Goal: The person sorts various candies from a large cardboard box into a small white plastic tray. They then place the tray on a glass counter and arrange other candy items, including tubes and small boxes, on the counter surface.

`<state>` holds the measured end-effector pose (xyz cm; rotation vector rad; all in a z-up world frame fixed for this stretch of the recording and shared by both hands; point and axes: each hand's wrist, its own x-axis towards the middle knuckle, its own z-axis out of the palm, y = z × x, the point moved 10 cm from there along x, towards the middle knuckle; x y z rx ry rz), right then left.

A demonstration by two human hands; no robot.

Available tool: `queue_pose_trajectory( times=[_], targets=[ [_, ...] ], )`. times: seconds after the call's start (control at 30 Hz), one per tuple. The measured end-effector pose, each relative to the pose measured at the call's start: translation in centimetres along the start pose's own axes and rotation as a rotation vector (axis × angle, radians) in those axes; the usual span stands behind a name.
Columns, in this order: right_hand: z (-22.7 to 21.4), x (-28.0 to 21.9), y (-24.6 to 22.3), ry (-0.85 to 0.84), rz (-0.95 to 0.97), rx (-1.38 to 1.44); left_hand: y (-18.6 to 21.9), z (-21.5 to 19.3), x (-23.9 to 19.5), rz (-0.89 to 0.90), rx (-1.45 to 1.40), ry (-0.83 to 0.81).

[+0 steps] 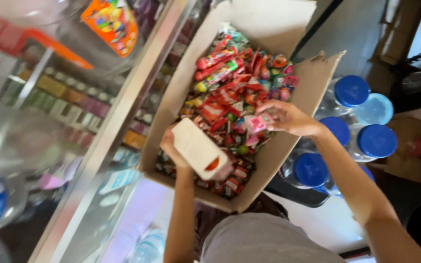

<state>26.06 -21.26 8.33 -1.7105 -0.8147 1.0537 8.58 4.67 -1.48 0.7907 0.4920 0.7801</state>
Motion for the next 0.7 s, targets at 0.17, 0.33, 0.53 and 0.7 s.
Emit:
queue_pose_trajectory(
  times=[0.17, 0.33, 0.53, 0.7],
  targets=[
    [6.4, 0.5, -2.3, 0.094, -0.259, 0.788, 3.7, -0.4, -2.6, 0.071, -0.006, 0.219],
    [13.8, 0.5, -3.0, -0.111, -0.487, 1.326, 9.1, -0.1, -7.4, 0.215, 0.103, 0.341],
    [19.1, -2.0, -6.0, 0.223, -0.248, 0.706, 13.5, -2.9, -12.5, 0.301, -0.350, 0.341],
    [25.1, -6.6, -17.0, 0.160, -0.723, 0.438, 23.2, -4.7, -20.3, 0.448, -0.513, 0.446]
  ],
)
